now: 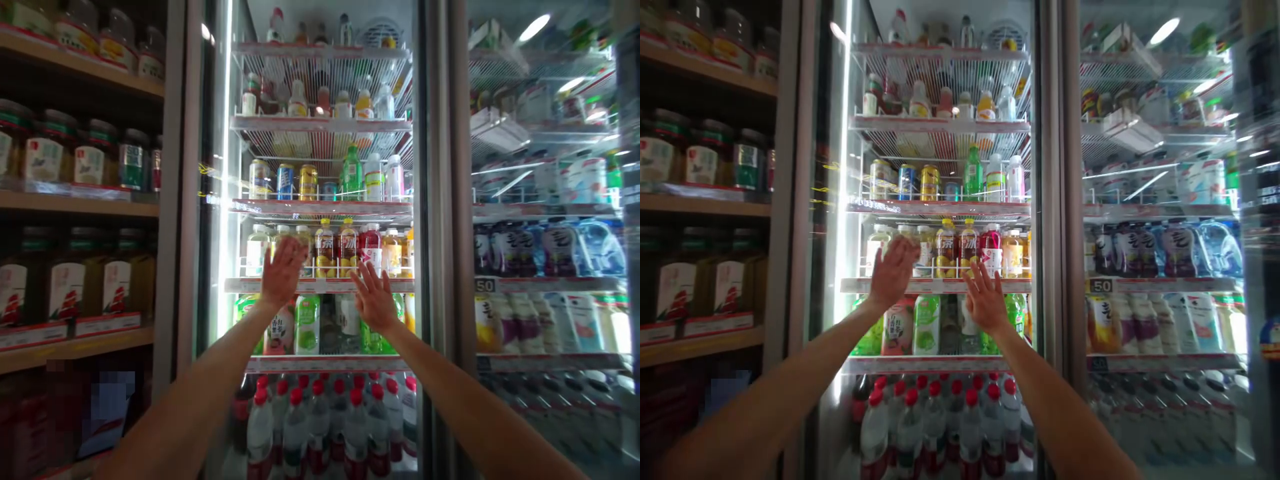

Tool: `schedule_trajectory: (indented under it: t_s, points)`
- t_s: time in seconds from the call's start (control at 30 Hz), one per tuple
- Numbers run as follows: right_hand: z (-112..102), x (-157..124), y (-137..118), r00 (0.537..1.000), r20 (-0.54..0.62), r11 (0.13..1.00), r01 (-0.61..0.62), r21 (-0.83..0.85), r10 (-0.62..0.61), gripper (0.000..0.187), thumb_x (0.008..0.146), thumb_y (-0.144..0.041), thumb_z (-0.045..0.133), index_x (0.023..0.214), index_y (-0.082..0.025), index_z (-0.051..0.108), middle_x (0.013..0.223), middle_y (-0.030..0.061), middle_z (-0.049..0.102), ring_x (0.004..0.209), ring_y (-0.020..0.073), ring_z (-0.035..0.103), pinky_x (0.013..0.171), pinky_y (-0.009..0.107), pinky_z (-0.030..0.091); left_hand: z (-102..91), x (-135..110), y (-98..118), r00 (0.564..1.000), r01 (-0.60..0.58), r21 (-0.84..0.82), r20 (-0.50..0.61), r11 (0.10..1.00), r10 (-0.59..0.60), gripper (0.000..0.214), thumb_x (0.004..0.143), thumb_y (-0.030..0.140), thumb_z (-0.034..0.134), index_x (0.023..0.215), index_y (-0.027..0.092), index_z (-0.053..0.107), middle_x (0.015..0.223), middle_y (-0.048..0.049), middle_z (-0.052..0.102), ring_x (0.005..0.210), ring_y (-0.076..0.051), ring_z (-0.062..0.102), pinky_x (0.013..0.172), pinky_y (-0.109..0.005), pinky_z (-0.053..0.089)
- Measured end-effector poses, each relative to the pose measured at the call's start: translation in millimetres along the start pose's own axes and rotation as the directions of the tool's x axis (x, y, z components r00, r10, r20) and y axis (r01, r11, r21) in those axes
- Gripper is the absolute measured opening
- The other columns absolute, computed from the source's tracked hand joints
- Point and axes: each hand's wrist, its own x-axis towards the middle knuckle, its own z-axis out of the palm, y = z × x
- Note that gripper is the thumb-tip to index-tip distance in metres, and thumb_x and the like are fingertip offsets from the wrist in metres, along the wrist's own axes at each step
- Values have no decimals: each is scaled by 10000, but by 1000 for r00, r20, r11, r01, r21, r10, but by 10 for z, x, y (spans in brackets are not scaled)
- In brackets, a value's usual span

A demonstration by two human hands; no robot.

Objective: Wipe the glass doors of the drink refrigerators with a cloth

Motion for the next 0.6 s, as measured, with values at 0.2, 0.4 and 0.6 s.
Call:
schedule_trajectory:
  t_s: [0.2, 0.4, 0.6]
  points:
    - [3, -4, -34, 1000, 18, 1000, -20, 20, 19, 611, 844, -185, 411, 1421, -233, 214, 1497, 71, 207, 1391, 234, 96, 1100, 518, 134, 18, 124, 139, 999, 38, -32, -25, 999, -39, 420, 871, 253, 391, 1288, 256, 436, 1419, -71, 375, 1365, -201, 207, 1091, -457, 221]
    - [-89, 1, 108, 997, 40, 998, 64, -1, -64, 587, 851, -203, 407, 1412, -210, 237, 1462, 88, 297, 1385, 221, 138, 1100, 498, 140, 72, 96, 293, 989, -134, -41, 55, 990, 136, 399, 890, 237, 357, 1275, 284, 448, 1428, -42, 365, 1365, -197, 209, 1103, -487, 170]
    - [-154, -32, 406, 992, -48, 992, -118, -40, 116, 592, 878, -259, 371, 1432, -190, 176, 1474, 99, 264, 1379, 236, 164, 1099, 502, 110, 113, 70, 333, 998, 55, -64, -4, 996, -55, 413, 878, 249, 395, 1288, 250, 448, 1453, -76, 312, 1378, -242, 153, 1097, -498, 179]
